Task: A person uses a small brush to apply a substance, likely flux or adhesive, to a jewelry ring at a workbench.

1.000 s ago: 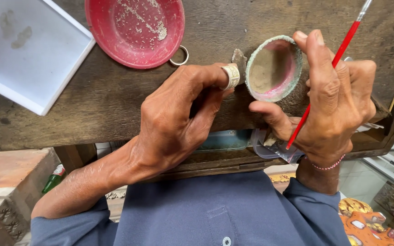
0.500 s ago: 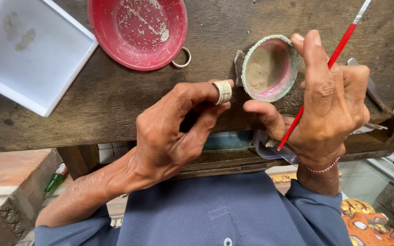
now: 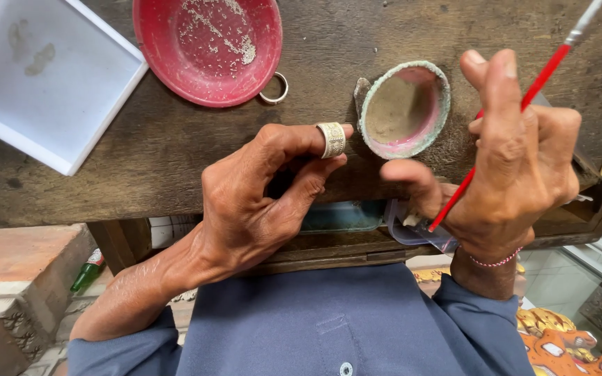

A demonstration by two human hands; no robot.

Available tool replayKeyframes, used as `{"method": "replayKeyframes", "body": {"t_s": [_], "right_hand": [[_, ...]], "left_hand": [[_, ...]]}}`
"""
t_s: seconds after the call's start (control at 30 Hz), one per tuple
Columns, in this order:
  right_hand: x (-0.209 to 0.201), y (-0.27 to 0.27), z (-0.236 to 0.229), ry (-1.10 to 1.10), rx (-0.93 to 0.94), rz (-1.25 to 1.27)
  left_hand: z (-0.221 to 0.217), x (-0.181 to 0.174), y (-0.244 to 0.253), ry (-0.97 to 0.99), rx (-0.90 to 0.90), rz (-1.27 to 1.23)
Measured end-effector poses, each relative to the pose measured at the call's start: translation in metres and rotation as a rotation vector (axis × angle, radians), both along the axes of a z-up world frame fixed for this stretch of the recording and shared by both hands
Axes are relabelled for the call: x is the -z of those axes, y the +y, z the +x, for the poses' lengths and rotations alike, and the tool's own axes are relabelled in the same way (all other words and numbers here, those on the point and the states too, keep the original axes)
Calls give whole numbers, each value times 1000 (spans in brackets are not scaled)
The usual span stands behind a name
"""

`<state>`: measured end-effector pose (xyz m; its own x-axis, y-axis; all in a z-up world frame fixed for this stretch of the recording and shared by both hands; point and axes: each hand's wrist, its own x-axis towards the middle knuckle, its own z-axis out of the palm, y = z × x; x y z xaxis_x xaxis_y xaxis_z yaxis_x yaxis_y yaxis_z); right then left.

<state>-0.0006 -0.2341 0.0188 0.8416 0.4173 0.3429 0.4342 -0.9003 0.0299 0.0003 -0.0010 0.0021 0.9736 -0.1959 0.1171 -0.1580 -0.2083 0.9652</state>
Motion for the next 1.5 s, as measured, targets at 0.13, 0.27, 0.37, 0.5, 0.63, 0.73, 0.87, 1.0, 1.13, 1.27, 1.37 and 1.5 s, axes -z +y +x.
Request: {"method": "replayKeyframes", "body": {"t_s": [0.13,0.27,0.37,0.5,0.63,0.73,0.87,1.0,1.13,1.27,1.37,1.5], "right_hand": [[7,2,-4,-14,29,318],[17,-25,-27,135,75,750],[35,-39,-26,54,12,989],[41,-41,-28,30,110,1169],[36,-32,-25,-26,192,1202],[33,-30,-23,9,212,1216],[30,-27,-22,28,213,1205],[33,-28,-18,-19,154,1164],[40,-36,-20,-28,91,1123],[43,-37,-21,165,-106,1212],[41,-26,-27,141,-123,1211],[37,-20,-30,207,-149,1216]], "left_hand": [[1,-2,-1,-1,11,-17],[2,-2,-1,-54,2,18],[1,-3,-1,-52,12,-19],[-4,0,-2,11,5,-76],[-8,2,-3,35,-4,-120],[-9,0,-5,90,5,-177],[-7,-4,-9,174,-34,-213],[-8,-4,-10,268,-39,-304],[-7,-6,-10,297,-21,-371],[-7,-5,-8,345,16,-488],[-4,-8,-5,335,32,-441],[-3,-11,-2,390,49,-503]]}}
